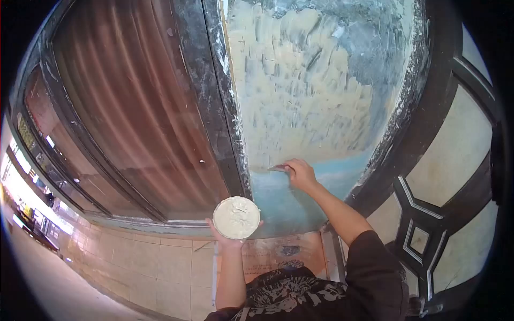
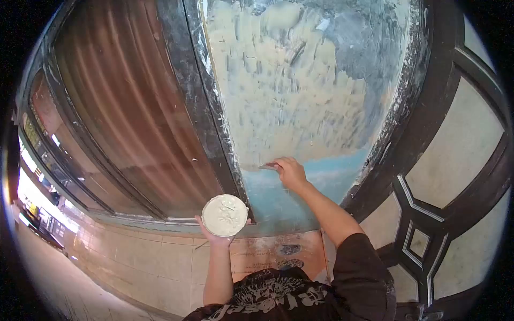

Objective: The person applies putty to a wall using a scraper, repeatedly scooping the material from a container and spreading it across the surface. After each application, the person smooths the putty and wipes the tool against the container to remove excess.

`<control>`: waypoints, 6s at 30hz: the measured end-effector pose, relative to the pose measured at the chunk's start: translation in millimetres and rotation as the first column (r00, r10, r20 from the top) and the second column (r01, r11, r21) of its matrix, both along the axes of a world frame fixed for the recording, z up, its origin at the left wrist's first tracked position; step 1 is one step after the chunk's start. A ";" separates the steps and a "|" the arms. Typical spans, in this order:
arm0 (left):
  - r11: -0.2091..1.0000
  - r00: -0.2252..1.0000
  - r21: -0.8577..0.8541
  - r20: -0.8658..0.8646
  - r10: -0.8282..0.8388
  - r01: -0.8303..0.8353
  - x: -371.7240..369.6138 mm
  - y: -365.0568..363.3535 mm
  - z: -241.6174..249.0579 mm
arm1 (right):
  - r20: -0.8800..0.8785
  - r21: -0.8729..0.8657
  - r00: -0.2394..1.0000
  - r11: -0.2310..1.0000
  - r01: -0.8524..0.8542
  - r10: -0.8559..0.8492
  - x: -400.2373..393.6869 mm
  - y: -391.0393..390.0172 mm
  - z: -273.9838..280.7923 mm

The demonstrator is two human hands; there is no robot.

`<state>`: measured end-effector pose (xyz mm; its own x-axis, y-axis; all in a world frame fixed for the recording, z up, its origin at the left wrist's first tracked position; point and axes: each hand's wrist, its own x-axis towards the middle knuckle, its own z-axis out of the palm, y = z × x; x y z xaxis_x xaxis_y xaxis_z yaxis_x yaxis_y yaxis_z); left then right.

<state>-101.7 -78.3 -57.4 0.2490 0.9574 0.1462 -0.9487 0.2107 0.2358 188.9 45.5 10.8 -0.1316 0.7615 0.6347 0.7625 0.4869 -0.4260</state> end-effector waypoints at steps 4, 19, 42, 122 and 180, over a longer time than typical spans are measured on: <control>0.999 0.998 -0.035 0.069 0.013 -0.010 0.9 0.1 2.2 | 0.027 -0.007 1.000 1.000 0.010 -0.010 -0.7 2.3 -8.0; 1.000 1.000 -0.017 0.029 0.004 -0.004 1.2 2.7 4.4 | -0.063 0.074 0.990 0.988 0.134 -0.130 -2.0 0.2 -12.9; 0.979 0.987 -0.147 -0.088 0.132 -0.144 5.4 25.7 16.1 | 0.276 0.209 0.759 0.734 -0.646 0.590 -42.2 -60.3 43.8; 0.998 0.999 -0.056 -0.036 0.016 -0.018 1.2 7.0 1.6 | -0.039 0.130 0.993 0.984 0.118 -0.114 -9.9 -25.8 -15.3; 1.000 0.998 -0.017 -0.063 0.004 -0.005 3.0 -3.0 10.4 | -0.138 0.179 0.963 0.962 -0.204 0.230 -4.1 -34.6 21.0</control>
